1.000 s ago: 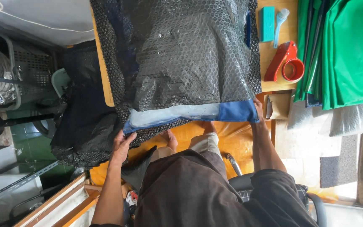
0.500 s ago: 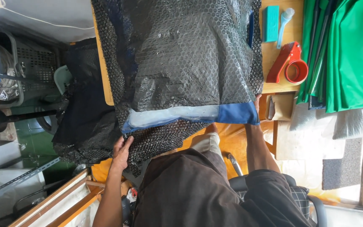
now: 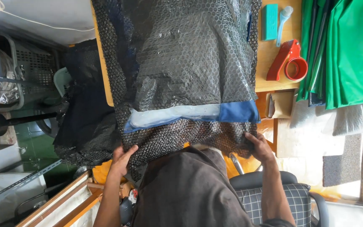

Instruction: Wrapping a pillow in black bubble wrap and securing it with tape using a dispenser.

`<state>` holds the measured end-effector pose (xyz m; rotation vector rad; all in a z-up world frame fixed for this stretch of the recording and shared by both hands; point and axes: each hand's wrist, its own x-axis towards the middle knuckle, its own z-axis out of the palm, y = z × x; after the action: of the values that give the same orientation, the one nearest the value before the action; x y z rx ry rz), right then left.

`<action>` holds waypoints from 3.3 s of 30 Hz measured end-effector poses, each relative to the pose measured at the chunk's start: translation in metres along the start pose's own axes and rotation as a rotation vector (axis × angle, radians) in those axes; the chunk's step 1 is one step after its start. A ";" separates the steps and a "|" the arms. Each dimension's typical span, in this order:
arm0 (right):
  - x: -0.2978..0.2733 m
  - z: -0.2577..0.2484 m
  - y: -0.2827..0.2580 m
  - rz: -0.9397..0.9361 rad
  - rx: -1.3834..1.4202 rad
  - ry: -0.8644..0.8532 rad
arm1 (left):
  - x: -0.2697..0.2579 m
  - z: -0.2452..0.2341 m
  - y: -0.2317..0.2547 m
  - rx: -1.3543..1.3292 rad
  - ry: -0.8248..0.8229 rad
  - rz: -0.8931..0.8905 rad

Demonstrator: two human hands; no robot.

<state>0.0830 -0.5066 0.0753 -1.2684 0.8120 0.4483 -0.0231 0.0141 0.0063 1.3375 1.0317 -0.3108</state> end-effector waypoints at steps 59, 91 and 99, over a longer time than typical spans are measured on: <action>0.050 0.156 -0.172 -1.352 -1.118 -0.273 | -0.011 0.168 0.296 0.848 -0.362 0.998; 0.104 0.077 -0.206 -1.254 -1.030 0.307 | -0.035 0.290 0.234 1.187 -0.125 1.796; 0.037 0.229 -0.230 -1.365 -1.374 -0.128 | -0.012 0.296 0.206 1.211 -0.149 1.782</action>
<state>0.3338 -0.3545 0.2179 -2.6140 -0.7851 -0.1444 0.2458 -0.2001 0.1167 2.6628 -0.9291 0.4330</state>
